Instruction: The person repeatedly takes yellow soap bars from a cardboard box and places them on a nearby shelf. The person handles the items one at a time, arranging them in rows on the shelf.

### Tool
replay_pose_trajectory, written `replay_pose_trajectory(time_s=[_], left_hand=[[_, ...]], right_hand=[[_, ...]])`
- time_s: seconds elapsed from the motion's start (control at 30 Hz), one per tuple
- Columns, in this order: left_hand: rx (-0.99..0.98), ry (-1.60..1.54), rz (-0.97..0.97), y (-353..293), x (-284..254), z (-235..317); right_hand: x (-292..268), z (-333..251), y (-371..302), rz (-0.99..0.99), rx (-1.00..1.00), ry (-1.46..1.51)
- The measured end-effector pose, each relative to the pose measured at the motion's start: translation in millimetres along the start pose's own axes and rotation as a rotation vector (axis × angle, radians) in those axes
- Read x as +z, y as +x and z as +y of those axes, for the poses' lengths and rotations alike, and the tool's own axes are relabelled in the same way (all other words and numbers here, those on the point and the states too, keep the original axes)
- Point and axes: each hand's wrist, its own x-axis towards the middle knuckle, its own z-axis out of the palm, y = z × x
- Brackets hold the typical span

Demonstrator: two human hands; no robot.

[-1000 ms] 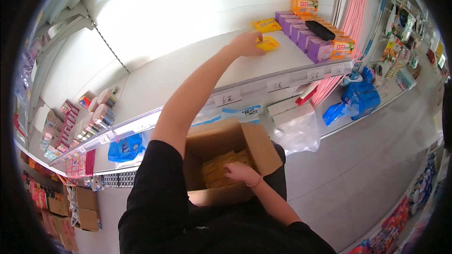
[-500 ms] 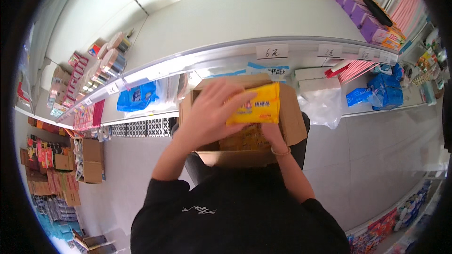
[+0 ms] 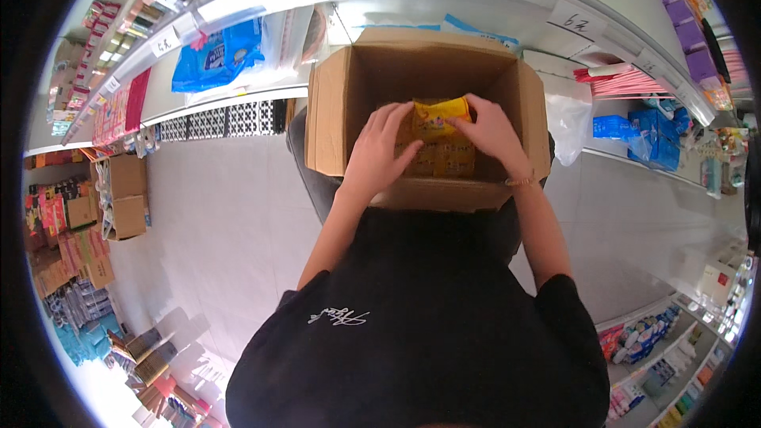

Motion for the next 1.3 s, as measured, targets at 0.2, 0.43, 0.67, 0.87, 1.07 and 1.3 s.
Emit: replay_pose_trajectory(time_s=[0.2,0.43,0.67,0.87,1.07,1.3], left_hand=[[-0.043,-0.045,-0.025,-3,8,-10],[-0.059,-0.097,-0.025,-2,7,-10],[-0.09,-0.091,-0.12,-6,9,-8],[-0.11,-0.1,-0.142,-4,10,-7],[-0.114,-0.101,-0.139,-5,11,-7],[-0.104,-0.112,-0.131,-4,12,-7]], right_hand=[[24,5,67,-0.258,0.058,-0.57],[109,100,134,-0.557,0.288,-0.49],[161,169,105,-0.755,0.142,-0.677],[176,200,101,-0.772,0.262,-0.525],[142,142,82,-0.607,0.227,-0.673],[148,91,67,-0.555,-0.065,-0.73]])
